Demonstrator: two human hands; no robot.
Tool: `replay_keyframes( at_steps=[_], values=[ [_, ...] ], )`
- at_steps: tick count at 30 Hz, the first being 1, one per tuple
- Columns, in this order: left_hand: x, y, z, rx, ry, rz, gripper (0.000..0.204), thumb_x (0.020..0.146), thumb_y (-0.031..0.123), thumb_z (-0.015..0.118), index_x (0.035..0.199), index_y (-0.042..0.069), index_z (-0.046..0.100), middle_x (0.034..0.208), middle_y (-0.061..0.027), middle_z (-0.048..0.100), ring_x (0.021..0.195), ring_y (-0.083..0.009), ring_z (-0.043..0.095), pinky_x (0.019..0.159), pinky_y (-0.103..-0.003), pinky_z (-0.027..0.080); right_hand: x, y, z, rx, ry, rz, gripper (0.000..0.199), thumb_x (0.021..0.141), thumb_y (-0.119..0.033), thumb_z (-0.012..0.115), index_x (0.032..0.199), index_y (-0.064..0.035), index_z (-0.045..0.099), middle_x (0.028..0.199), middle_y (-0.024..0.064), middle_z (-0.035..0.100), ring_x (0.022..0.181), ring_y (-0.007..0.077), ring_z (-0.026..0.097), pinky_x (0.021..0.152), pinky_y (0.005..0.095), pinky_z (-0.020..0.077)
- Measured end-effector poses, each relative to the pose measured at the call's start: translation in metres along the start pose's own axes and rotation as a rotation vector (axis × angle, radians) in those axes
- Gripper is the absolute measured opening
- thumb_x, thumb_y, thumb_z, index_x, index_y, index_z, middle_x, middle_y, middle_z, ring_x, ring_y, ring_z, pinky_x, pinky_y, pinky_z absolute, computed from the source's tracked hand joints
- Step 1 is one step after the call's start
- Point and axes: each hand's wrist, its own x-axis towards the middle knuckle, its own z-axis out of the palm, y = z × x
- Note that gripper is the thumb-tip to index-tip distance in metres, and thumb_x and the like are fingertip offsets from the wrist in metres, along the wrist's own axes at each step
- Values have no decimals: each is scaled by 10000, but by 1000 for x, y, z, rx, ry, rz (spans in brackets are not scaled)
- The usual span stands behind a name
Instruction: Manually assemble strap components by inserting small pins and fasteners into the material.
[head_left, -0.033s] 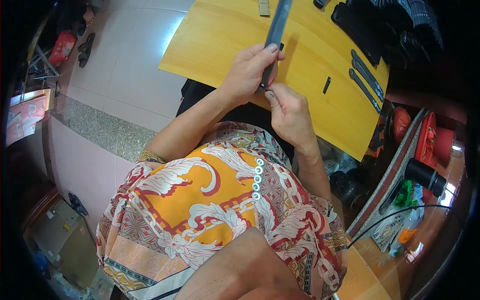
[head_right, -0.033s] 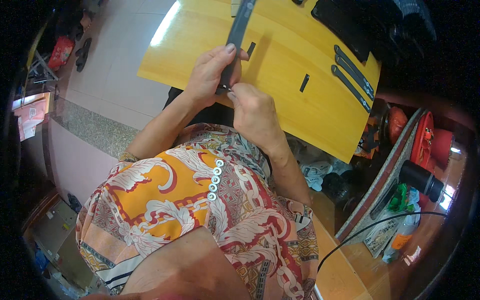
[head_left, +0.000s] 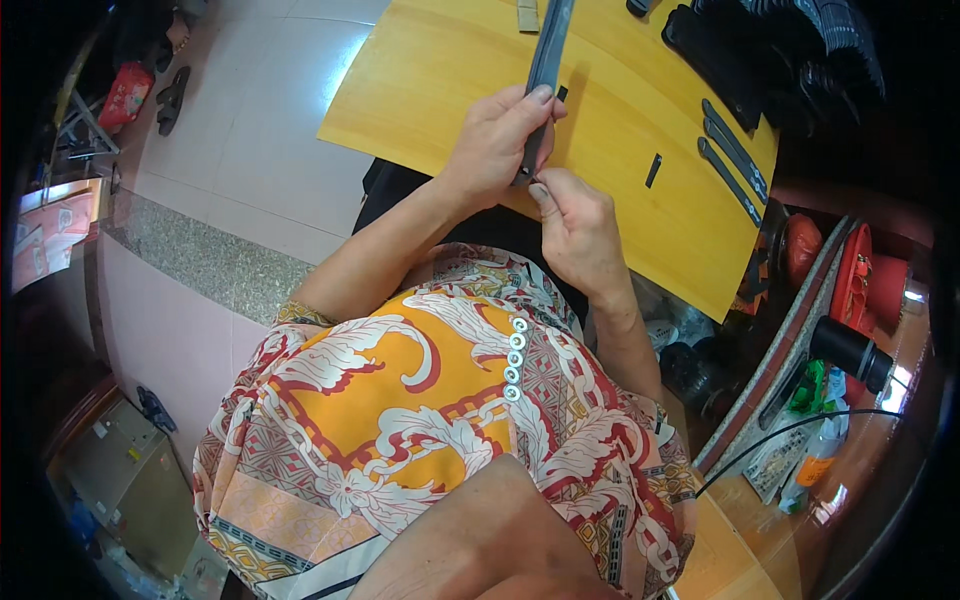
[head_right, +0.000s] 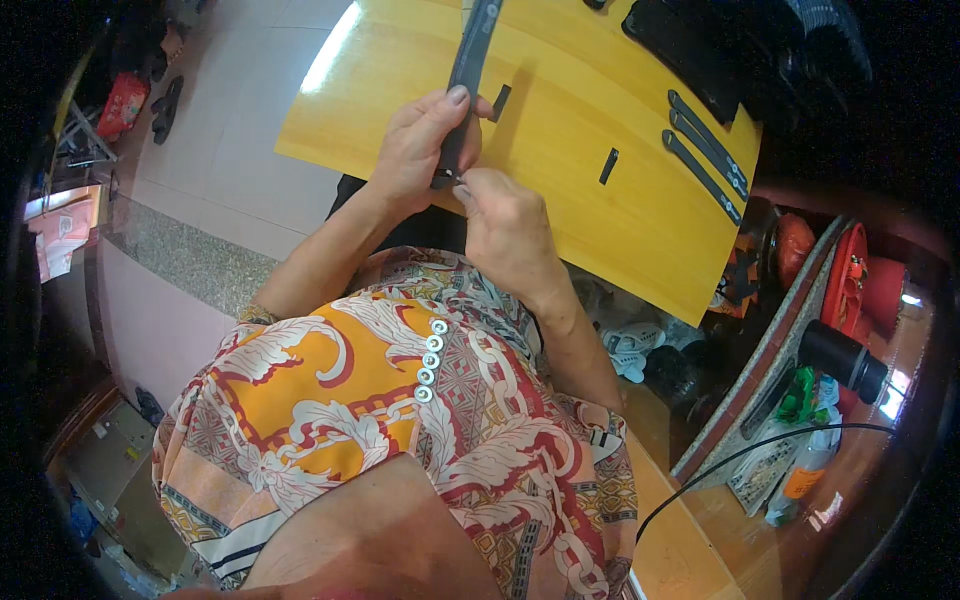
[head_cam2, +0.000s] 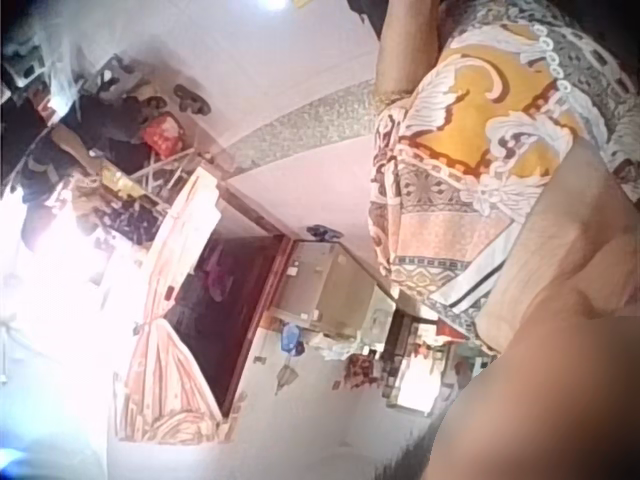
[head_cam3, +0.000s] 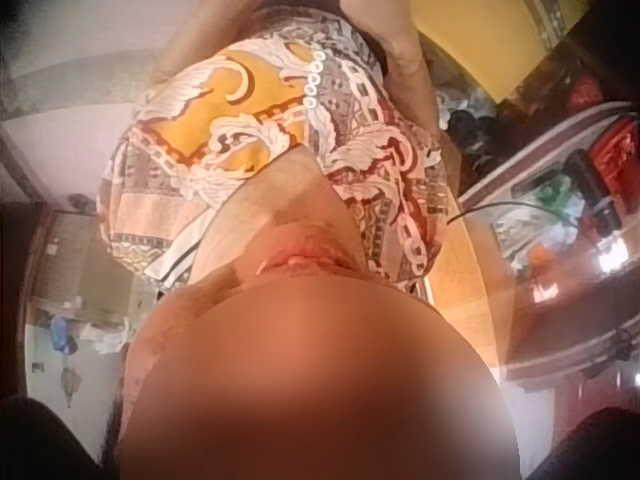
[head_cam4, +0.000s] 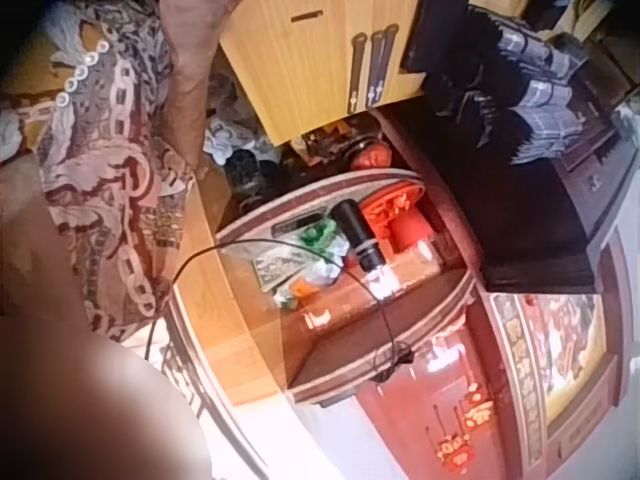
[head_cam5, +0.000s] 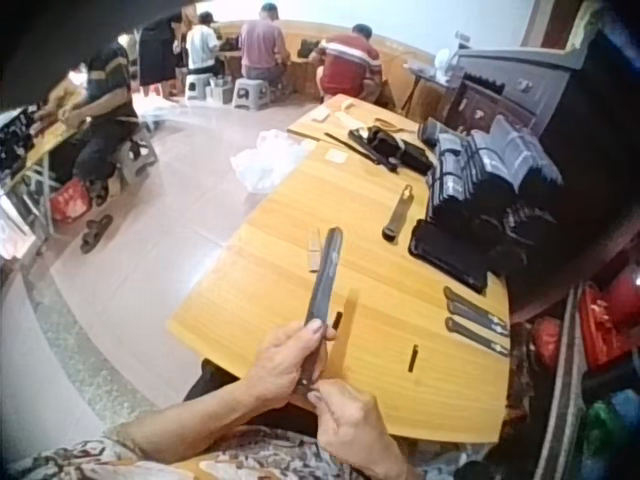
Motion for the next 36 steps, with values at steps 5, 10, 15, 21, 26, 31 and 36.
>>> replay_keyframes(
  at_steps=[5, 10, 15, 21, 26, 31, 36],
  values=[
    [-2, -6, 1, 32, 69, 92, 275, 929, 262, 425, 920, 15, 545, 528, -29, 472, 450, -83, 393, 430, -215, 302, -12, -3, 11, 54, 85, 52, 33, 791, -5, 527, 802, 23, 513, 720, 212, 544, 688, 402, 538, 561, 426, 423],
    [-6, -10, -2, -51, -22, 27, 265, 923, 259, 442, 918, 12, 538, 532, -27, 473, 452, -88, 400, 431, -217, 306, -17, -7, 8, 278, 16, 191, 30, 796, -2, 529, 811, 23, 521, 704, 212, 547, 657, 395, 543, 546, 415, 422],
    [-5, -15, -2, 64, 50, 6, 239, 905, 240, 474, 896, 10, 539, 543, -26, 479, 462, -86, 413, 435, -218, 309, -18, -5, 13, 97, 81, 44, 31, 787, 2, 537, 802, 21, 517, 697, 210, 548, 644, 391, 544, 537, 419, 418],
    [-3, -22, 5, 244, 164, 88, 194, 882, 200, 492, 863, 14, 543, 562, -9, 491, 490, -74, 435, 451, -211, 328, -23, -5, 17, -102, 171, -5, 57, 763, 7, 549, 765, 13, 492, 672, 212, 532, 627, 399, 532, 534, 450, 410],
    [-5, -28, 12, 360, 212, 187, 189, 881, 203, 491, 840, 23, 534, 570, 6, 484, 508, -64, 433, 464, -207, 328, -31, -7, 13, -175, 124, 13, 62, 758, 3, 555, 763, 11, 493, 680, 212, 539, 634, 399, 540, 538, 447, 422],
    [-3, -13, 8, 236, 91, -62, 202, 879, 218, 497, 883, 24, 550, 589, 6, 494, 504, -64, 433, 459, -205, 323, -31, -9, 12, -41, 111, 38, 67, 751, 9, 561, 776, 5, 499, 681, 205, 544, 640, 394, 547, 541, 444, 423],
    [-9, -4, 13, 69, 30, -227, 266, 873, 249, 513, 975, 8, 562, 596, 8, 496, 491, -66, 430, 454, -207, 323, -31, -14, -3, -138, 59, -4, 122, 748, 14, 567, 852, 23, 505, 778, 211, 547, 716, 384, 549, 594, 427, 433]
  ],
)
